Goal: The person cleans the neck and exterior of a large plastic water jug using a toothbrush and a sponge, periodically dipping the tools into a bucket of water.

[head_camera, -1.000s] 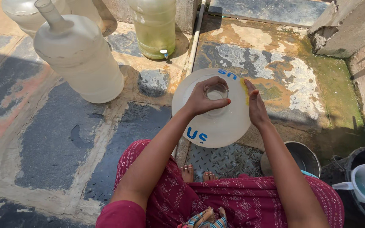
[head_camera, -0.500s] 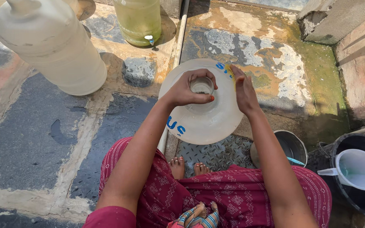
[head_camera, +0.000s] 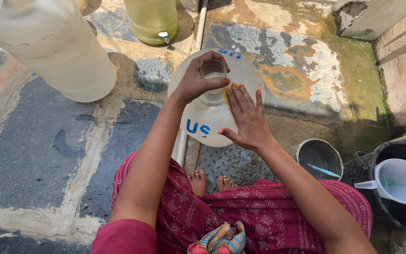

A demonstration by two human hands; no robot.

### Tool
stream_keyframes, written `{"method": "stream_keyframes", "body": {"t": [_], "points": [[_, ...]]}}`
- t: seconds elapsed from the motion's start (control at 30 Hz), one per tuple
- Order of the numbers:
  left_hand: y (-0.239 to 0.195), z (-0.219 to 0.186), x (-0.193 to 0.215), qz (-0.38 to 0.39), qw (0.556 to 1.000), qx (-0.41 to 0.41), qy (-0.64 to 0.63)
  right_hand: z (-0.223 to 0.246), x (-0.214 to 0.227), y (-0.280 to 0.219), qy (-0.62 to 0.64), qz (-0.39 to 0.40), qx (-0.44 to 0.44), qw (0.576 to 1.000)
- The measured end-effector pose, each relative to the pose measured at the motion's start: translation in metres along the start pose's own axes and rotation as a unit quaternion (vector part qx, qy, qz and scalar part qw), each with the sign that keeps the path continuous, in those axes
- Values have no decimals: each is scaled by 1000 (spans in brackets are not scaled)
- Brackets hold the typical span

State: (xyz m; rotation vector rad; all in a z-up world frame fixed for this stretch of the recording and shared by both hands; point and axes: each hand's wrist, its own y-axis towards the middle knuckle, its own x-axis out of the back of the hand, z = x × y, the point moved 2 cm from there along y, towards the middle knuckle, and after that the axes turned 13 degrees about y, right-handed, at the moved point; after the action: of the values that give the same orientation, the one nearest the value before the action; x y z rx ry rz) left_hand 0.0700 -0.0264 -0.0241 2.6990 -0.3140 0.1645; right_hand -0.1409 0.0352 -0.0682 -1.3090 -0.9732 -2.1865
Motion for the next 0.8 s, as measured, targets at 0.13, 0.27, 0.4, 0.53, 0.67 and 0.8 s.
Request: {"method": "stream_keyframes", "body": {"t": [0.13, 0.27, 0.4, 0.53, 0.67, 0.8], "points": [[-9, -8, 10, 5, 999, 14, 35, -48, 6, -1, 97, -47, -96, 989], [-22, -19, 26, -75, 980, 39, 179, -68, -16, -5, 310, -92, -225, 919], [-24, -27, 46, -151, 940, 81, 296, -47, -40, -4, 398, -115, -201, 888], [-19, -25, 50, -117, 947, 65, 291, -16, -35, -7, 251, -163, -50, 953], [-17, -20, 40, -121, 950, 65, 280, 17, -31, -4, 30, -81, 84, 993], [-12, -23, 23, -106, 942, 3, 317, 19, -15, 11, -52, -40, 103, 993]]}}
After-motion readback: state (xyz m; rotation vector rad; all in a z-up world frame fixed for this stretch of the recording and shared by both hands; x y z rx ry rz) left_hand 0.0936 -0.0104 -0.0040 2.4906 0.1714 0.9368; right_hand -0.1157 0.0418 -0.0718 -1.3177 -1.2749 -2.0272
